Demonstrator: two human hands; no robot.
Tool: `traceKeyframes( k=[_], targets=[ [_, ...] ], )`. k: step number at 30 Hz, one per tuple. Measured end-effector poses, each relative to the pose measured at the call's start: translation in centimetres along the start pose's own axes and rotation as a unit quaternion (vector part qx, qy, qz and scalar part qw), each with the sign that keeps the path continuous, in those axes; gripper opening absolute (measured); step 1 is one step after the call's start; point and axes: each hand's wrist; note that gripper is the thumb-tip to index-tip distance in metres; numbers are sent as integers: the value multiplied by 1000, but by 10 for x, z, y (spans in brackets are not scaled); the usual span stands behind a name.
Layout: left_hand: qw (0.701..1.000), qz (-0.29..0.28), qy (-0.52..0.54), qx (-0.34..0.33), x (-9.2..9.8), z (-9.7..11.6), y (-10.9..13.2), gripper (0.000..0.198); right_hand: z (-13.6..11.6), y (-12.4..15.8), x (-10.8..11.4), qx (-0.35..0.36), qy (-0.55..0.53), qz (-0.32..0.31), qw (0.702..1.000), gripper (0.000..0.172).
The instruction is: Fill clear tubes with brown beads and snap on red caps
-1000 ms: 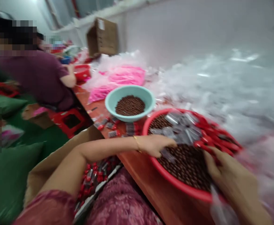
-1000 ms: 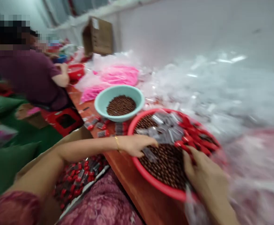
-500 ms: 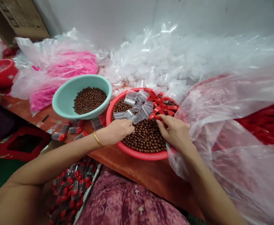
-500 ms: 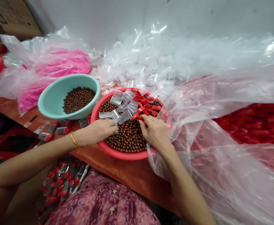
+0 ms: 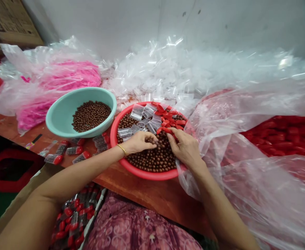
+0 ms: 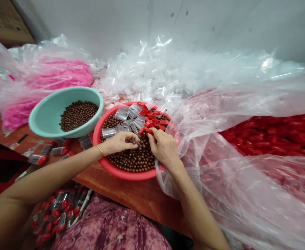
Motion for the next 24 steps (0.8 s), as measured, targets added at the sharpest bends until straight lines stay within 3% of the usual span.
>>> traceKeyframes(
  k=[6,14,19,22,24],
  targets=[
    [964,77,255,12,4,11,22,26,-3,-1,0,-4,-14,-21,1000,31],
    [916,96,389,6,-1,13,35,33,-5,-2,2,-65,-160,4,985,24],
    [927,81,362,-65,-4,12,42,28,-14,0,12,-132,-198,-49,970,29],
    [957,95,267,-70,-3,9,46,28,-19,-2,21,-151,-62,-133,978,23],
    [985,112,115,-71,0,7,48,26,-21,-5,27,-147,67,-187,969,18]
  ],
)
Point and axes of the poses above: each hand's wrist, its own y-axis away from the middle knuckle, its own x-axis out of the back of the hand, z = x × y, and after that the axes turned 11 degrees about -x, right-handed
